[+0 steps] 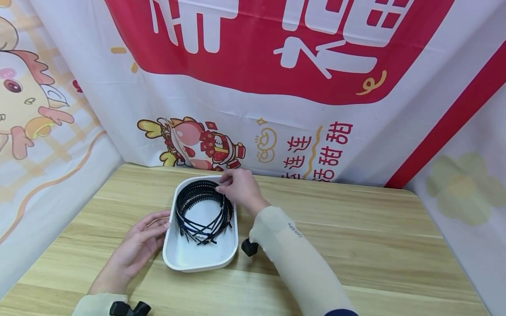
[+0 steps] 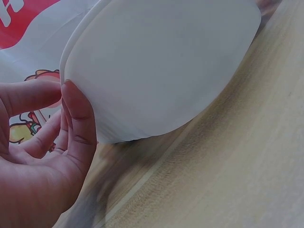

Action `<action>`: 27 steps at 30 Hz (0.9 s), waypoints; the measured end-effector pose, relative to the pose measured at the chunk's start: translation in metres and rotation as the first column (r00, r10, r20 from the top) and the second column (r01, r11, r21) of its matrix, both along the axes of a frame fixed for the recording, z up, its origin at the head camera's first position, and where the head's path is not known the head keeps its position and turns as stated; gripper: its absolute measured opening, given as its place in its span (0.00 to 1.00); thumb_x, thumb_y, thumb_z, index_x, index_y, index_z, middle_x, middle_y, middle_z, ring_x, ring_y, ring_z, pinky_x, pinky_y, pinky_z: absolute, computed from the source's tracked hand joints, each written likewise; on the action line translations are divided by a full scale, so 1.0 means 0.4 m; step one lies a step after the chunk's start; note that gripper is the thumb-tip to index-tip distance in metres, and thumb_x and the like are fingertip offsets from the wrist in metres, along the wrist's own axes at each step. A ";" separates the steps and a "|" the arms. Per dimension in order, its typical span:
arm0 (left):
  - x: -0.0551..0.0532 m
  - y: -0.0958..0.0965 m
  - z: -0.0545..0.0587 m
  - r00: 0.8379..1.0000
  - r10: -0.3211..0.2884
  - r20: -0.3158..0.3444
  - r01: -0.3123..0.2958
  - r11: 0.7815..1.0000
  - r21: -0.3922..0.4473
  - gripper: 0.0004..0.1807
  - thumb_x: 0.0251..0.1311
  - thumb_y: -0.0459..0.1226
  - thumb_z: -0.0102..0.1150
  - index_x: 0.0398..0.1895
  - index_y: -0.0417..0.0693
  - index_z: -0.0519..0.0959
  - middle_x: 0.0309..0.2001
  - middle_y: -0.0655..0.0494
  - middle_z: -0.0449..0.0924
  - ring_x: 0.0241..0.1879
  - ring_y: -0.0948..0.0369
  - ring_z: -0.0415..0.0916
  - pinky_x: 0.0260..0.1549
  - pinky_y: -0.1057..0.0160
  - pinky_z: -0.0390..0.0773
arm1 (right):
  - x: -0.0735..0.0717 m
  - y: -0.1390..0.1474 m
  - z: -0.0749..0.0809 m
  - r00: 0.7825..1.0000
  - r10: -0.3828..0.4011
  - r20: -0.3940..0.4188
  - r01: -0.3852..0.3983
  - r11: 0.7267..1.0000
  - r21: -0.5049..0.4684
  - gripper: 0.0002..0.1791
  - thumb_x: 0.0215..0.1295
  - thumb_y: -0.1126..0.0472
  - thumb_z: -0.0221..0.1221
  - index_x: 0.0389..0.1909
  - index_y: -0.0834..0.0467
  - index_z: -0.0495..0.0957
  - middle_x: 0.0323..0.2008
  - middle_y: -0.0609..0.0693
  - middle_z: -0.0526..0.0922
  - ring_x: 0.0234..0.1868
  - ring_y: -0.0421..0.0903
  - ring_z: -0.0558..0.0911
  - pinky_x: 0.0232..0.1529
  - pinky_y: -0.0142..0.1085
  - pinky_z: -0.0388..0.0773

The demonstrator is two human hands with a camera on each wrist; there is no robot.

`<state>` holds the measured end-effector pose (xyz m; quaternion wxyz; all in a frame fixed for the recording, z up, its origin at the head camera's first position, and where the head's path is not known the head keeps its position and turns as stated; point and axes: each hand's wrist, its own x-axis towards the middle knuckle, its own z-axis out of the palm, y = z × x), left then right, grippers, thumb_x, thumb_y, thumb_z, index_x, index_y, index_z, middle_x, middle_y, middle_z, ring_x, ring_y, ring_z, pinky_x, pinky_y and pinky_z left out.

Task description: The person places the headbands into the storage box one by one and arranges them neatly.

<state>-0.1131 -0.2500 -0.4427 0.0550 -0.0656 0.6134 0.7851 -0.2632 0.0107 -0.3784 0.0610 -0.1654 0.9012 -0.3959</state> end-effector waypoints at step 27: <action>-0.002 0.000 0.003 1.000 0.014 0.022 -0.014 1.000 0.000 0.18 0.73 0.27 0.57 0.60 0.53 0.78 0.48 0.63 0.88 0.49 0.65 0.85 0.52 0.64 0.86 | -0.007 0.020 -0.025 0.995 -0.041 0.094 0.060 0.975 -0.213 0.12 0.64 0.59 0.77 0.45 0.54 0.89 0.39 0.50 0.90 0.39 0.45 0.85 0.42 0.34 0.84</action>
